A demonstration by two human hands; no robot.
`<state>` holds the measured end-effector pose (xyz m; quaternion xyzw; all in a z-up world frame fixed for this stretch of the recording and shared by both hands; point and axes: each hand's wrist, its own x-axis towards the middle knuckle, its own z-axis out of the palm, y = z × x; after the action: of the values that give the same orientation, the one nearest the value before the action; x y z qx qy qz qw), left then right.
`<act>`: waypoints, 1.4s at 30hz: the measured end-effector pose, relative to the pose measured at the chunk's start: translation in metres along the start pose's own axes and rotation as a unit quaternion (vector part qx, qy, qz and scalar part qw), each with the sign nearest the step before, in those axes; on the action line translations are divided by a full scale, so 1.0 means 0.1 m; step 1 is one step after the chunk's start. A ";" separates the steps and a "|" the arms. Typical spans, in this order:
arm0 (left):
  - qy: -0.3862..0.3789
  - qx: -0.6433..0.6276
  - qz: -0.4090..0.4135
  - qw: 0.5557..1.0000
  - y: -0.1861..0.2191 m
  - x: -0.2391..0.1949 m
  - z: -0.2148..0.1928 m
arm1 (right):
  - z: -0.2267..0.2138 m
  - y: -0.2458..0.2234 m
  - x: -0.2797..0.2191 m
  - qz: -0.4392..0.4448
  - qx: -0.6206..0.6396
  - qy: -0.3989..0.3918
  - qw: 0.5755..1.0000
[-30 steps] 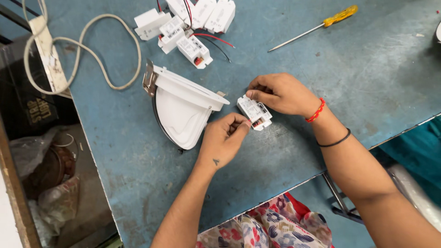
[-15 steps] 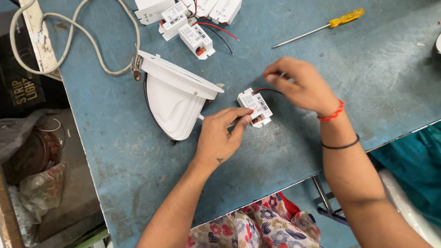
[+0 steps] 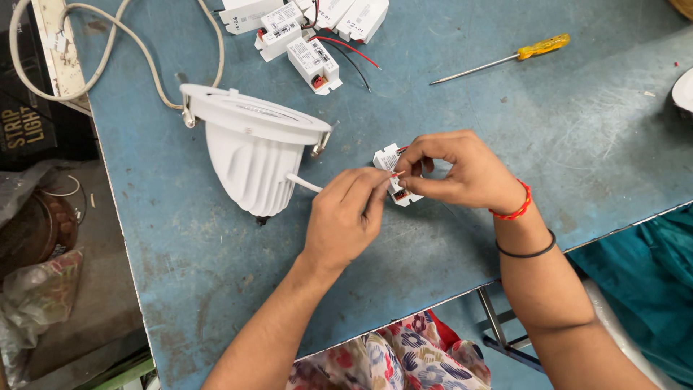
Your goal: The person strips wire ends and connects them to a small white driver box, then secures the connections with a screwdriver. They repeat this process for multiple LED light units on a blue workbench.
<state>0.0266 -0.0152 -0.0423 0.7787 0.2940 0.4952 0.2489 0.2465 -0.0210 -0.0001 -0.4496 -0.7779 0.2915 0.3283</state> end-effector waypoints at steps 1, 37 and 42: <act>0.000 0.014 0.005 1.000 0.00 0.00 -0.02 | 0.01 0.00 -0.01 -0.006 -0.005 0.009 1.000; -0.126 -0.025 -0.075 0.989 -0.02 0.12 -0.19 | 0.33 0.05 -0.10 0.110 0.314 0.097 0.938; -0.136 0.013 -0.085 0.987 -0.03 0.12 -0.22 | 0.22 0.06 -0.09 0.145 0.310 0.092 0.935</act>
<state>0.0099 -0.0029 -0.0282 0.8141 0.3292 0.3576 0.3178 0.2357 -0.0299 -0.0205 -0.4580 -0.5416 0.5205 0.4755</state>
